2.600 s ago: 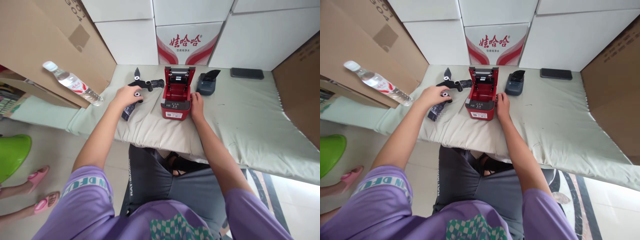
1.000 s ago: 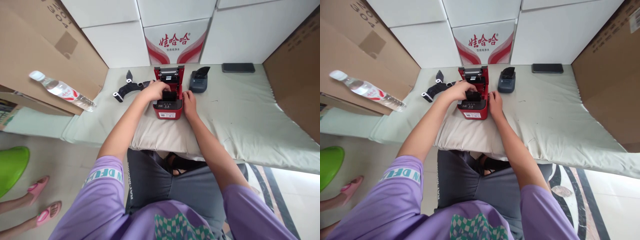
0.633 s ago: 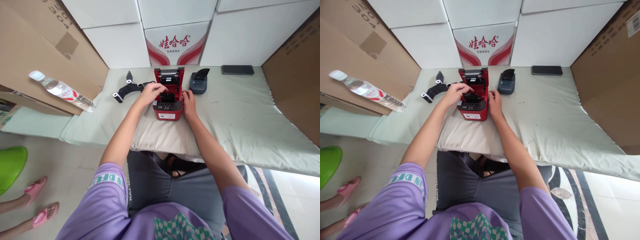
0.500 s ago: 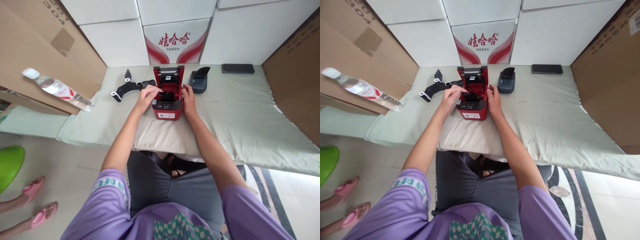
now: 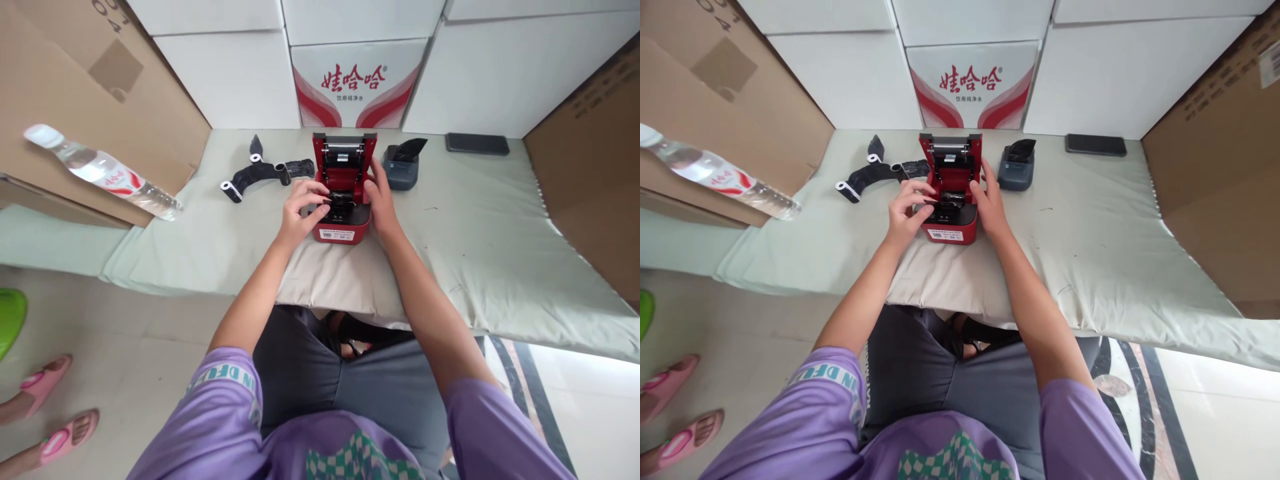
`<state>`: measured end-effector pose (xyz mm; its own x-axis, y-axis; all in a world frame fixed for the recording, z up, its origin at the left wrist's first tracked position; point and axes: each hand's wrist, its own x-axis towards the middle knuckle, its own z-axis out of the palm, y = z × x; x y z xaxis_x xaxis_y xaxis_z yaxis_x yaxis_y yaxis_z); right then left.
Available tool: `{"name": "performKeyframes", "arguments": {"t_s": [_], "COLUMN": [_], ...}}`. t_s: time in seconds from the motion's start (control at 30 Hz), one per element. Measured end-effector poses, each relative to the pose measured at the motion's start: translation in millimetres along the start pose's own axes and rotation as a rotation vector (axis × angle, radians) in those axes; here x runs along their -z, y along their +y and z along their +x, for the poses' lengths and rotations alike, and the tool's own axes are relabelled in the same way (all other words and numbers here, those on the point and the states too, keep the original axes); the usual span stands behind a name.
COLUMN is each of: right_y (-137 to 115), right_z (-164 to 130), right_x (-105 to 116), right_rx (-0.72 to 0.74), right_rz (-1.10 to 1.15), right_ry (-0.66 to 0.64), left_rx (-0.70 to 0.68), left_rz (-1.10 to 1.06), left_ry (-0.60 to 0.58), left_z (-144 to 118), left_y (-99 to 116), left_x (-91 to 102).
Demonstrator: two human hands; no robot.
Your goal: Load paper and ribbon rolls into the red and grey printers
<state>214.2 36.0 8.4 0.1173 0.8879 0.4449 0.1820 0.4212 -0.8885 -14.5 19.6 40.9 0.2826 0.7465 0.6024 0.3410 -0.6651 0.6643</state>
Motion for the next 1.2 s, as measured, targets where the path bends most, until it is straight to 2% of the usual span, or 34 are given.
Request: {"name": "performKeyframes", "arguments": {"t_s": [0.23, 0.37, 0.5, 0.57, 0.67, 0.83, 0.93, 1.03, 1.13, 1.2], "right_y": [-34.3, -48.2, -54.9, -57.9, -60.1, -49.4, -33.9, -15.1, -2.5, -0.9], "right_z": [4.0, 39.0, 71.2, 71.1, 49.1, 5.8, 3.0, 11.3, 16.0, 14.9], "right_x": [15.2, 20.4, 12.8, 7.6, 2.4, 0.3, -0.6, -2.7, -5.7, -7.4], "right_rx": [0.132, 0.220, 0.184, 0.160, 0.156, 0.092, 0.059, -0.032, -0.197, -0.258], "right_rz": [-0.170, -0.234, -0.186, -0.157, -0.097, 0.098, 0.117, 0.129, 0.242, 0.298], "right_ry": [-0.008, -0.035, -0.041, -0.011, 0.056, 0.136, 0.130, 0.148, 0.079, 0.033], "left_rx": [0.006, -0.010, 0.027, 0.023, -0.005, 0.022, 0.096, 0.209, 0.336, 0.371], "left_rz": [0.058, 0.001, 0.024, 0.045, 0.115, 0.215, 0.084, -0.139, -0.314, -0.402], "left_ry": [0.048, 0.065, 0.047, 0.062, 0.144, 0.262, 0.261, 0.192, 0.087, 0.017], "left_z": [-3.1, -3.0, -3.4, -4.6, -8.1, -9.7, -4.7, 2.1, 7.7, 10.7], "left_y": [-8.3, -13.2, -13.4, -12.7, -13.0, -19.1, -25.5, -33.4, -39.4, -40.3], "left_x": [-2.7, -5.8, -9.3, -9.8, -9.4, -11.2, -15.1, -21.9, -29.6, -32.4]}}
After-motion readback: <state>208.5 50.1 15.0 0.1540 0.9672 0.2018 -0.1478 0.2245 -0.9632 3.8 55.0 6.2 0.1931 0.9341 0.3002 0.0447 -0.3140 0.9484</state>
